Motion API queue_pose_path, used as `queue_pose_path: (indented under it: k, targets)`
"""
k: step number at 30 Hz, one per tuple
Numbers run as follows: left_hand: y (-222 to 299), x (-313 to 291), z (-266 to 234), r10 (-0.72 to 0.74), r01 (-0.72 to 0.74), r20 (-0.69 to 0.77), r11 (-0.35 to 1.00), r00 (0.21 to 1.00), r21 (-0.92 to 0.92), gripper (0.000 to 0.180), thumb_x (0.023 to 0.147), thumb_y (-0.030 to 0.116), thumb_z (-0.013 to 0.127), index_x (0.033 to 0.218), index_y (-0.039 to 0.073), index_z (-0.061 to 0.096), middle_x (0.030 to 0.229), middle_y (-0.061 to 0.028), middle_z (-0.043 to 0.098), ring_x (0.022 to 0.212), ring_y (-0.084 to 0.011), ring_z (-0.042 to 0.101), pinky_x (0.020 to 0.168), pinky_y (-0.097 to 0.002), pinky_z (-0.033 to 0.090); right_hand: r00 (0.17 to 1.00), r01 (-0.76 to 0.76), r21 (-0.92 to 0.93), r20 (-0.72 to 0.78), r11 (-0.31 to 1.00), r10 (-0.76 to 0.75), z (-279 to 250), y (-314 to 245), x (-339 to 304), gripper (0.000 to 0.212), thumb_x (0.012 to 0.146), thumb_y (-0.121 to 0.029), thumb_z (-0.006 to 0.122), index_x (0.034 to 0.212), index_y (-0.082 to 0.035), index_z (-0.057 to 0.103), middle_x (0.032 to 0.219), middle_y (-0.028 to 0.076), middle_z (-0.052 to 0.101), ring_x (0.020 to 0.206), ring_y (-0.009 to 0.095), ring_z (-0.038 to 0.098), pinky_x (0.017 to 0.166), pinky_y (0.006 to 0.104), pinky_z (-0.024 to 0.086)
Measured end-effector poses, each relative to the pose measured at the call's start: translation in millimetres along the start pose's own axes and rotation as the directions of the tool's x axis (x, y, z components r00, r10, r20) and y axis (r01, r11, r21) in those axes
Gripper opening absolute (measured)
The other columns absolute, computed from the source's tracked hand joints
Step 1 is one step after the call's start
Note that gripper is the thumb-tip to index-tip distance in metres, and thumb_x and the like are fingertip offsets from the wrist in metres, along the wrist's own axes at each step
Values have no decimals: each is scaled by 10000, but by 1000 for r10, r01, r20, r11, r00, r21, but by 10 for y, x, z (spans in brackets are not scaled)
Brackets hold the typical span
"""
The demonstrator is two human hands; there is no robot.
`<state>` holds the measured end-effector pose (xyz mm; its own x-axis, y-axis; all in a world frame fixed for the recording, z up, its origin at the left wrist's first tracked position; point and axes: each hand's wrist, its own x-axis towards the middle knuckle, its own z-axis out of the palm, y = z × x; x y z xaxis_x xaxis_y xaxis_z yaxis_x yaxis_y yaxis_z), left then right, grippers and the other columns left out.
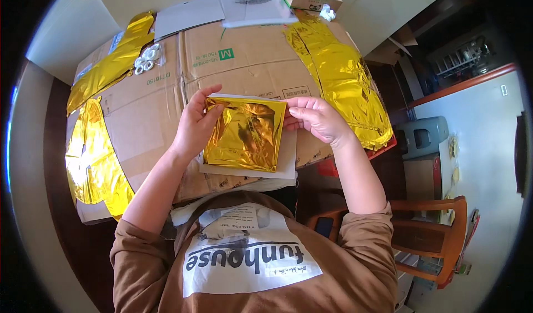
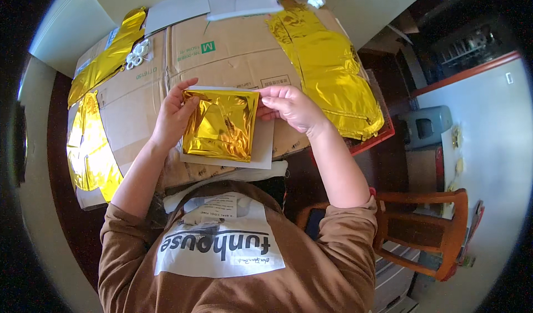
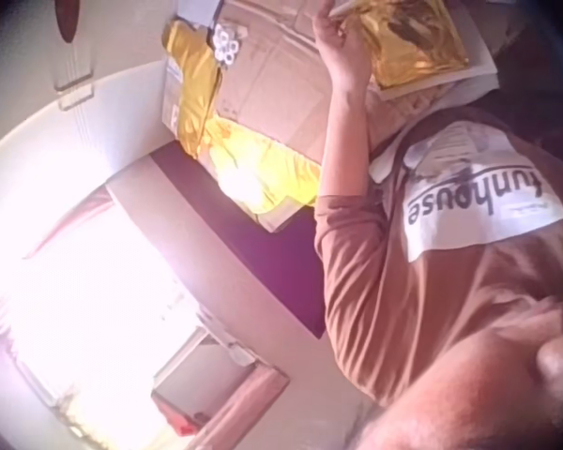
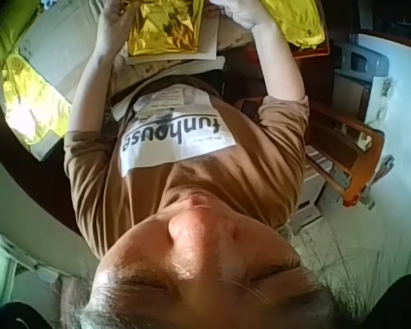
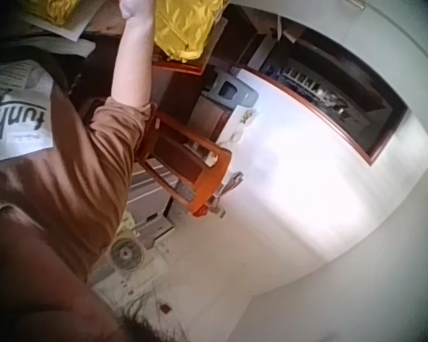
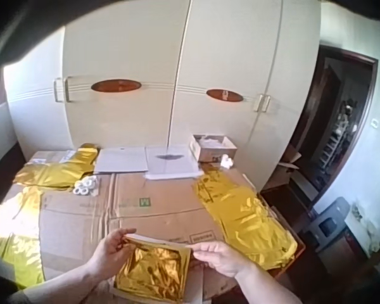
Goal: Folding gold star-shaped foil balloons and placing them into plastic sleeves with cardboard inserts for retail packaging.
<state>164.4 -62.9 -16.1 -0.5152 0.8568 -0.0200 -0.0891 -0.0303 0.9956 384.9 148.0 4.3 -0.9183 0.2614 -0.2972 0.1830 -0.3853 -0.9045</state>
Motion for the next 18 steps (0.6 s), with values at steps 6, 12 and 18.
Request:
queue_pose_path:
  k: [6, 12, 18]
  targets:
    - [-14, 2, 11, -11, 12, 30, 999, 999, -51, 413, 1031, -4, 534, 1435, -5, 451, 1095, -68, 642, 987, -79, 600, 870, -233, 518, 999, 47, -64, -17, 997, -48, 30, 17, 4, 287, 1011, -118, 601, 1269, -19, 680, 1112, 51, 733, 961, 118, 672, 868, 295, 547]
    - [-38, 9, -1, 0, 1, 40, 999, 999, -42, 429, 1046, 3, 513, 1466, 15, 427, 1090, -71, 667, 958, -79, 620, 855, -229, 527, 995, 90, -109, -20, 990, -93, 47, 26, 12, 271, 999, -114, 624, 1241, -19, 698, 1082, 36, 737, 920, 99, 655, 849, 276, 536]
    - [-14, -3, 30, -11, 13, 45, 999, 999, -50, 440, 1043, 7, 527, 1471, 12, 421, 1081, -71, 660, 955, -80, 620, 852, -229, 529, 980, 148, -235, -98, 961, -175, 84, 92, 41, 178, 984, -105, 661, 1117, -8, 731, 987, 19, 739, 842, 76, 644, 809, 254, 534]
